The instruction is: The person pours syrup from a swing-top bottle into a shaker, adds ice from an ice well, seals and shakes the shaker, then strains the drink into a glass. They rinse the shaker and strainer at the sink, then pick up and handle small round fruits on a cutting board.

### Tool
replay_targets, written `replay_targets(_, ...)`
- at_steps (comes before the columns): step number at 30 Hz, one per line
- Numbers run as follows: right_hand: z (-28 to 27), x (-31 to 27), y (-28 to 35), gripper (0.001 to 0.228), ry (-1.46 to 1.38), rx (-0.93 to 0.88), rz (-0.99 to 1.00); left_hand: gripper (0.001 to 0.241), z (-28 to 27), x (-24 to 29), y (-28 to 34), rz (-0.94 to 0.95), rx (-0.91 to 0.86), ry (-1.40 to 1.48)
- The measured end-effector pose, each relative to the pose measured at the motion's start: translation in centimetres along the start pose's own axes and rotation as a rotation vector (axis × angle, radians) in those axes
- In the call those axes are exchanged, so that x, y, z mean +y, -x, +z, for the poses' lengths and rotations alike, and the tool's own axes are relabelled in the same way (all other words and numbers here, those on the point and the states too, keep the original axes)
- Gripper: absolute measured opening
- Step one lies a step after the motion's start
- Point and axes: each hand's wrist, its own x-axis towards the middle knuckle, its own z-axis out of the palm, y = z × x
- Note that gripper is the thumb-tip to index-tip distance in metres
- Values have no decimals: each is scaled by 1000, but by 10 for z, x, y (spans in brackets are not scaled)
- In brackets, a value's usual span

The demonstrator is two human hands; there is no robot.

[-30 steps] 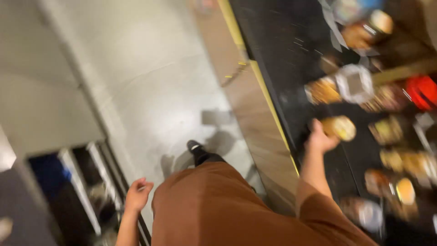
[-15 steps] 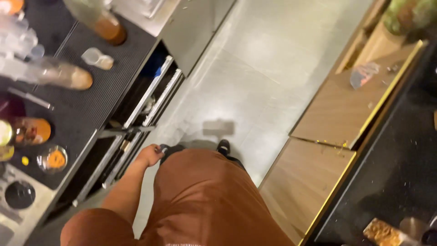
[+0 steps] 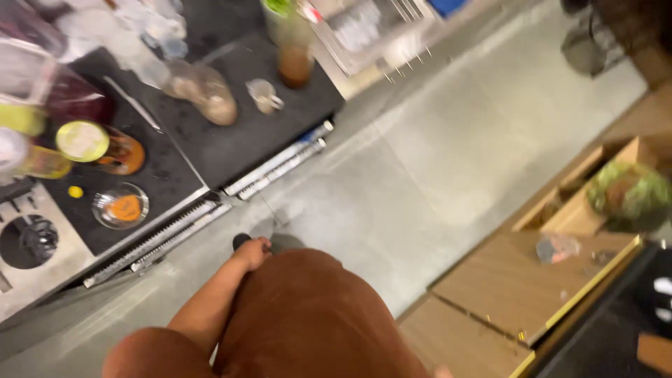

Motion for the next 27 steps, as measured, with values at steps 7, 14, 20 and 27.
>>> replay_targets(7,310,-368,-12,27,195,-346,-747,45,-87,-14,38,-1,112,364)
replay_targets(14,462,-641,81,51,359,-345,-1078,36,-206,15,135,156,460,592)
replay_targets(20,449,-671,111,18,559,-185,-1237,38,-270,22,159,219,587,629)
replay_targets(27,403,-702,195,16,-28,-333,-1110,82,-321,55,21,190,865,866)
